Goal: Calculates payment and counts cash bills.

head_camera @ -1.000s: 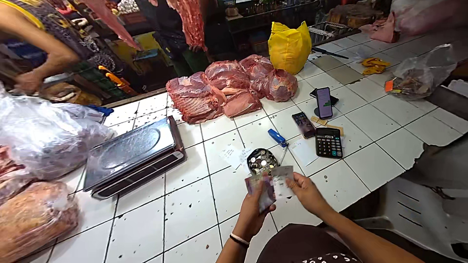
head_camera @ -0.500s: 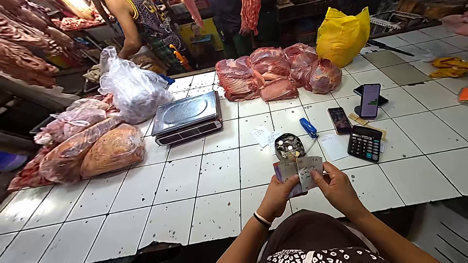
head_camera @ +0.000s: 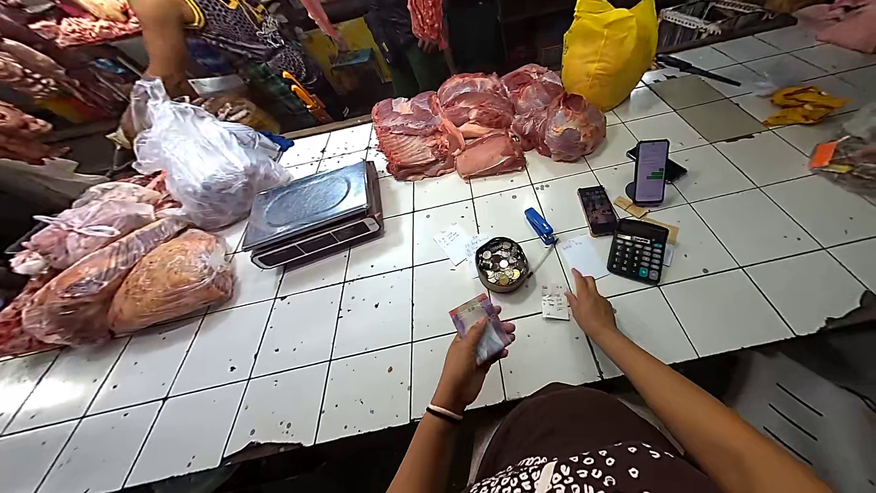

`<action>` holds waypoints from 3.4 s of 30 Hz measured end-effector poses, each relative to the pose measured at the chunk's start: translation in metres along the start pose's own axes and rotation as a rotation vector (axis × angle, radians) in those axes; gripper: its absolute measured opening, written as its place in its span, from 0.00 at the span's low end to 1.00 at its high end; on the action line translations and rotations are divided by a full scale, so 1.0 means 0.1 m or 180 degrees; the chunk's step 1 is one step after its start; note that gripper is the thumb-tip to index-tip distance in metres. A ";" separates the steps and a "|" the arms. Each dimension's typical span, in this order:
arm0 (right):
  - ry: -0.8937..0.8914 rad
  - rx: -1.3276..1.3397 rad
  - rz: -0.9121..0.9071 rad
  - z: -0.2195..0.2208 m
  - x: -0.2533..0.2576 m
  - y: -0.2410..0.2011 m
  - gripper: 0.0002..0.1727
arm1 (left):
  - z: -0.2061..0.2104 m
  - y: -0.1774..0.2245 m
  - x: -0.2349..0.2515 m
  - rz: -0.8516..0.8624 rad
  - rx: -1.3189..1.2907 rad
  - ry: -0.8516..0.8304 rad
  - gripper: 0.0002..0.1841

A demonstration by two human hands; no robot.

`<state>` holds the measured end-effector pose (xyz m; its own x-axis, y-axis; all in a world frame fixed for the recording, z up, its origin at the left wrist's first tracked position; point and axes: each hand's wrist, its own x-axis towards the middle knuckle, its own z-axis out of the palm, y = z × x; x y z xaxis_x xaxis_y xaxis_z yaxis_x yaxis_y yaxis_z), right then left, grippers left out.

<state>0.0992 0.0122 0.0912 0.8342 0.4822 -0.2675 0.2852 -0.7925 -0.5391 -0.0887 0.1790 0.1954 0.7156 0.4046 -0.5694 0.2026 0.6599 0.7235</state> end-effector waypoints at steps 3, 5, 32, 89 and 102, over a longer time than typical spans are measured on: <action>-0.0224 -0.0282 -0.0967 0.10 0.05 0.04 0.23 | 0.15 -0.15 0.01 -0.0048 -0.0181 0.0175 0.21; -0.0635 -0.0530 -0.1580 0.19 0.15 0.07 0.22 | 0.24 -0.26 -0.01 -0.0087 -0.0358 0.0246 0.20; -0.2683 0.1588 -0.1663 -0.72 -1.10 0.34 0.19 | 1.14 -1.52 -0.72 0.0547 -0.0860 0.1205 0.17; -0.0277 0.2854 -0.2303 -0.13 -1.62 -1.73 0.11 | -0.40 -0.10 -1.03 0.1959 -0.0645 0.0581 0.19; -0.0311 0.3011 -0.2236 -0.14 -1.62 -1.62 0.09 | -0.43 -0.15 -1.08 0.1776 -0.0715 0.0529 0.19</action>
<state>-0.0751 0.0573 0.2328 0.5824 0.7610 0.2857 0.1700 0.2297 -0.9583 -0.1977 0.1523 0.2295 0.5558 0.8080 -0.1956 -0.3301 0.4304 0.8401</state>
